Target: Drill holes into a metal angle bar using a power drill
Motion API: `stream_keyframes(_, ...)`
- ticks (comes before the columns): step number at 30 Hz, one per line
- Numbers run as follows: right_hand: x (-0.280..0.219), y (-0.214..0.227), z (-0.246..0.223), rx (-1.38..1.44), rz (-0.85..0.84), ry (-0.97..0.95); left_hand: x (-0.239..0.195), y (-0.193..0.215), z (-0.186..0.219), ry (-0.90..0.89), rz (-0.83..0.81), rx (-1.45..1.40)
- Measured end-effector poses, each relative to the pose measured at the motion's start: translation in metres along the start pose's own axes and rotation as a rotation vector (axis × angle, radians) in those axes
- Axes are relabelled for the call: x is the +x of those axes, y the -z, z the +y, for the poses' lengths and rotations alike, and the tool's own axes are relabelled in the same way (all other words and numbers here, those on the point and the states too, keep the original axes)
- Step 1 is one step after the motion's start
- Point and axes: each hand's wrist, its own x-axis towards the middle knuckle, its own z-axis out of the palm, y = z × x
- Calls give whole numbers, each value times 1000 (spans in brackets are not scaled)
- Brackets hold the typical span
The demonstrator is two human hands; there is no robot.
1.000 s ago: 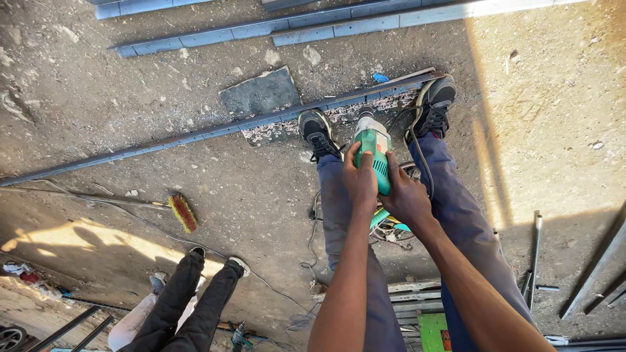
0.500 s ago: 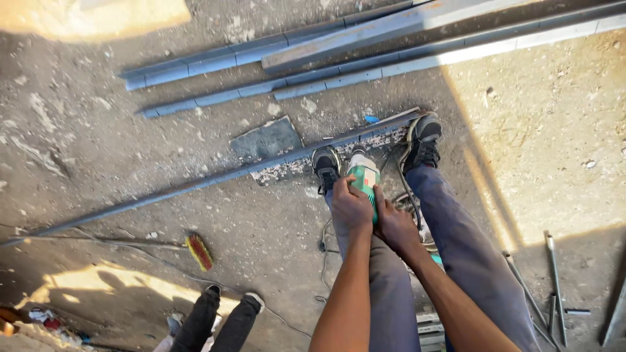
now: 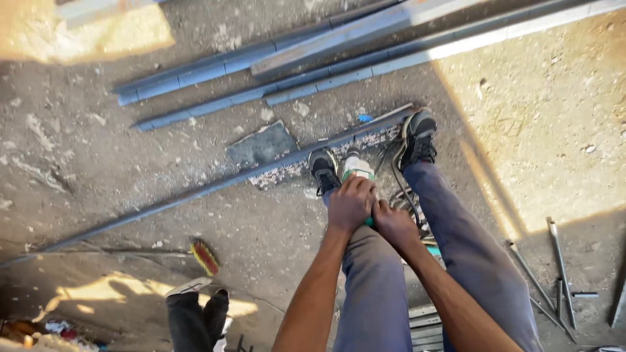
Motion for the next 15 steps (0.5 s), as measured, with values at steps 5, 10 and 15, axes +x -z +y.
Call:
stream_keyframes(5, 19, 44, 1, -69, 106, -18, -7, -23, -13, 197, 87, -186)
stream_keyframes(10, 25, 43, 0, -69, 151, -4, -7, -34, -30, 196, 105, -233)
stream_keyframes(15, 20, 40, -1, -40, 110, -2, -14, -35, -28, 216, 54, -288)
